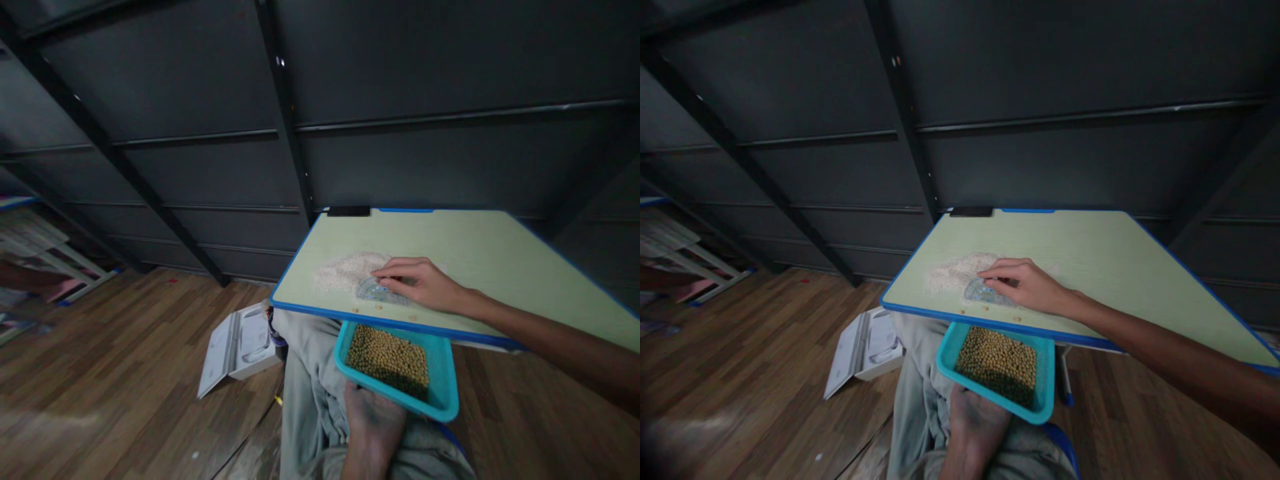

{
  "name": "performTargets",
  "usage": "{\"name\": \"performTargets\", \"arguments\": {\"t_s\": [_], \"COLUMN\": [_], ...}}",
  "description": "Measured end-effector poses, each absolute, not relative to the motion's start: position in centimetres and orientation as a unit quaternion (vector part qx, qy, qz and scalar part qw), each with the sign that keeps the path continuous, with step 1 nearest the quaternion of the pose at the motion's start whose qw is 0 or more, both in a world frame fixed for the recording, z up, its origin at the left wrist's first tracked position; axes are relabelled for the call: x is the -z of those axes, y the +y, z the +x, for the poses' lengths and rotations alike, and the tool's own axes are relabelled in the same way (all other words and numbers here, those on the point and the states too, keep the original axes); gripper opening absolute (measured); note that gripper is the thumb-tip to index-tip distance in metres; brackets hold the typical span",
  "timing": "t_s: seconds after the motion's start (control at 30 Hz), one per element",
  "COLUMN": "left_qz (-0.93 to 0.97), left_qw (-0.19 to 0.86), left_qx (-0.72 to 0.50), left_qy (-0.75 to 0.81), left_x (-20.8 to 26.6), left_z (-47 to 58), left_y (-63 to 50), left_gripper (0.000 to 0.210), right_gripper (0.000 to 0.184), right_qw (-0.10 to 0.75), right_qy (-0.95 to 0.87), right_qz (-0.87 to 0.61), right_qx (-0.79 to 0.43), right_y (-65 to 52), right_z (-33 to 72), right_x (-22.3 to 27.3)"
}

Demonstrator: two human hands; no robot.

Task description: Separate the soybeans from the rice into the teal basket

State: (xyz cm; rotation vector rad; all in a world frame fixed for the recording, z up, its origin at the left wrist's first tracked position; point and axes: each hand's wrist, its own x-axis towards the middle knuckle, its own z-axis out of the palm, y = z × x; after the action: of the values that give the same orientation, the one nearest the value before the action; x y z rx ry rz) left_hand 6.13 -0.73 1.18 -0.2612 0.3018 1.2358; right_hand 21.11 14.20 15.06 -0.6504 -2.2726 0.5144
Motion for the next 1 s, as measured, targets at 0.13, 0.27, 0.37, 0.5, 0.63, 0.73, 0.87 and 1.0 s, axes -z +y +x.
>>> {"name": "performTargets", "arguments": {"t_s": [0.13,0.27,0.37,0.5,0.63,0.73,0.87,1.0], "left_qz": [-0.126,-0.166,-0.182,-0.162,-0.127,-0.104,-0.088,-0.102], "left_qw": [0.801,0.799,0.794,0.785,0.771,0.765,0.771,0.779], "left_qx": [-0.571,-0.565,-0.568,-0.584,-0.612,-0.626,-0.624,-0.610], "left_qy": [0.127,0.118,0.120,0.128,0.122,0.110,0.094,0.105], "left_x": [-1.1,-1.3,-1.5,-1.1,0.1,0.9,1.1,0.6], "left_z": [6.1,6.2,6.3,6.2,5.8,5.5,5.3,5.6], "left_y": [-0.7,-0.6,-0.6,-0.6,-0.5,-0.4,-0.4,-0.5], "left_gripper": [0.051,0.050,0.050,0.049,0.047,0.046,0.046,0.044], "right_gripper": [0.028,0.028,0.029,0.028,0.025,0.023,0.021,0.022], "right_qw": [0.355,0.340,0.329,0.326,0.334,0.351,0.354,0.333], "right_qy": [-0.878,-0.887,-0.892,-0.895,-0.889,-0.882,-0.884,-0.890], "right_qz": [-0.249,-0.234,-0.226,-0.215,-0.217,-0.226,-0.217,-0.218], "right_qx": [-0.203,-0.208,-0.212,-0.215,-0.227,-0.218,-0.214,-0.222], "right_y": [13.8,13.6,13.6,13.4,13.1,13.1,13.4,13.6], "right_z": [20.9,20.8,20.8,20.7,20.6,20.8,21.3,21.7], "right_x": [-15.2,-14.8,-14.5,-14.4,-14.8,-15.2,-15.5,-15.4]}}
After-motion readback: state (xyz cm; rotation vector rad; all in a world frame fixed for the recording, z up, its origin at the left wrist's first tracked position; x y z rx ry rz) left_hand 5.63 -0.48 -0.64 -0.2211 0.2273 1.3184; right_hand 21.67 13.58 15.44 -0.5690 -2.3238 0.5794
